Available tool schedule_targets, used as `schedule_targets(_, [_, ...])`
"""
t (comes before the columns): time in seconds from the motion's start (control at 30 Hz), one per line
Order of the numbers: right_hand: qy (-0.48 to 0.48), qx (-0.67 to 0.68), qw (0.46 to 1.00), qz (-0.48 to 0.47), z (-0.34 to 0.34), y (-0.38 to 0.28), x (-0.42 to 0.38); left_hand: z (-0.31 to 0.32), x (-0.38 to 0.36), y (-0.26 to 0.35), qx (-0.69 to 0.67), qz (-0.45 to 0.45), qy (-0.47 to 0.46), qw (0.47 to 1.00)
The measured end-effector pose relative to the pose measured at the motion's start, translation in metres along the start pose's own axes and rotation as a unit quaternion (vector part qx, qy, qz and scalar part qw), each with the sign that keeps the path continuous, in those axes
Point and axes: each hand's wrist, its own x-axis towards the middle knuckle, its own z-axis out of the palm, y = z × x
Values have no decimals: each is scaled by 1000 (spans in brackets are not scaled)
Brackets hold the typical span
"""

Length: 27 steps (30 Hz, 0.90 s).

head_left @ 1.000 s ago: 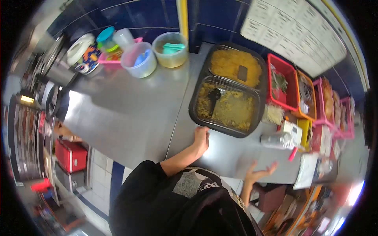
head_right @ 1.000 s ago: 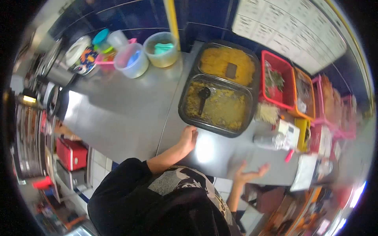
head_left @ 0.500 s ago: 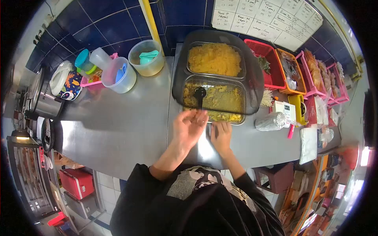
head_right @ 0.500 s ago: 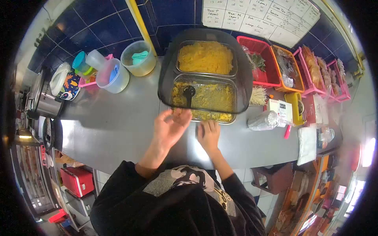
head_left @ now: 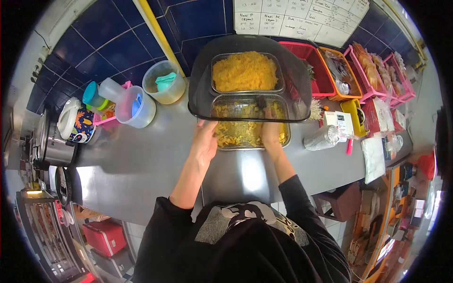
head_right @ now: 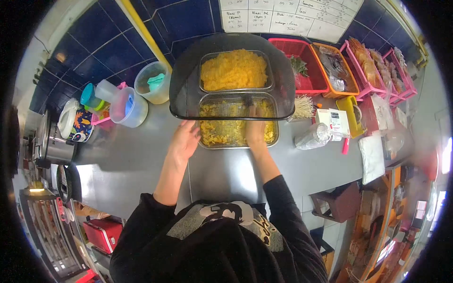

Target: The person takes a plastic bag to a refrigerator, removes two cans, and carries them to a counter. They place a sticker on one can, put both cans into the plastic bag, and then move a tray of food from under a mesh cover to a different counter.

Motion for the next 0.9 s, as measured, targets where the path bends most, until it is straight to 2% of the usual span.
schedule_targets(0.03, [-7,6,1000,-9,2,16,6,-15,10,-14,9,41,-5,999])
schedule_targets(0.07, [-14,13,1000,-18,7,31,9,-33,16,-26,7,-19,-29,999])
schedule_targets(0.1, [-57,-97,993,-32,6,26,6,-36,10,-25,6,-79,-51,996])
schedule_targets(0.17, [-139,-308,939,-63,9,14,0,-45,6,-30,-36,-190,-113,974])
schedule_targets(0.27, [-231,-352,895,-149,57,53,-17,-45,8,-44,-65,-216,-83,971])
schedule_targets(0.3, [-258,-294,916,-87,50,23,-22,-54,13,-49,-70,-208,-138,966])
schedule_targets(0.4, [-309,-326,869,-206,54,-10,-46,-53,13,-48,-55,-185,-99,976])
schedule_targets(0.5, [-349,-171,891,-235,32,-44,-58,-67,25,-54,-76,-181,-192,962])
schedule_targets(0.6, [-323,-168,913,-186,22,-42,-34,-66,23,-57,-81,-176,-140,971])
schedule_targets(0.63, [-331,-97,925,-160,22,-37,-23,-66,22,-59,-84,-175,-139,971])
schedule_targets(0.73, [-165,-79,959,-216,44,-26,-18,-68,23,-62,-80,-164,-133,974])
schedule_targets(0.83, [-243,-114,942,-204,87,-5,-12,-68,22,-67,-54,-145,-85,984])
schedule_targets(0.9, [-280,-99,921,-253,62,-1,-26,-66,21,-69,-48,-129,-41,990])
